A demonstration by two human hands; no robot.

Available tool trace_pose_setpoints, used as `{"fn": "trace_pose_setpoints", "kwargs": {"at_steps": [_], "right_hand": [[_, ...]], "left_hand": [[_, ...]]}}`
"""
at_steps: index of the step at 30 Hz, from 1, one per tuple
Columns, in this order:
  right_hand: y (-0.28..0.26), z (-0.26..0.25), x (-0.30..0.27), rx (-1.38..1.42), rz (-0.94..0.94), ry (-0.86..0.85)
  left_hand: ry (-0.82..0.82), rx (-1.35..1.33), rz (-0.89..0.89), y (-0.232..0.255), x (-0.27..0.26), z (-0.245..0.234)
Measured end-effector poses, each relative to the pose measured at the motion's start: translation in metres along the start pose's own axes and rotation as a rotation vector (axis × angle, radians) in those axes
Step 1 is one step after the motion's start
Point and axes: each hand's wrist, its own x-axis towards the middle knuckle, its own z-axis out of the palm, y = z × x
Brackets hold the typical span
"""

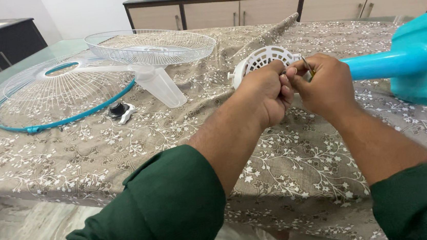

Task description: The person uses a yellow screwdriver to remove screws from the back cover of a blue and white electric fan, then detaches the cover. They continue to unscrew and remove the motor housing from the fan body, placing the removed parts on the table.

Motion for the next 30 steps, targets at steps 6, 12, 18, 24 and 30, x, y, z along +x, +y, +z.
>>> {"fn": "trace_pose_setpoints", "kwargs": {"at_steps": [6, 12, 18, 24, 30], "right_hand": [[0.0, 0.0, 0.005, 0.086, 0.161, -0.056], [-0.003, 0.001, 0.004, 0.08, 0.17, -0.072], [-0.012, 0.001, 0.0, 0.045, 0.17, -0.054], [-0.003, 0.003, -0.006, 0.165, 0.205, -0.058], [0.029, 0.003, -0.009, 0.748, 0.805, -0.063]], "left_hand": [[0.044, -0.024, -0.018, -0.002, -0.003, 0.003], [0.023, -0.025, -0.006, -0.003, -0.001, 0.001], [0.02, -0.015, -0.011, -0.001, 0.001, 0.001], [0.034, -0.007, -0.007, -0.001, 0.001, 0.001], [0.056, 0.013, 0.0, -0.001, -0.004, 0.004]]}}
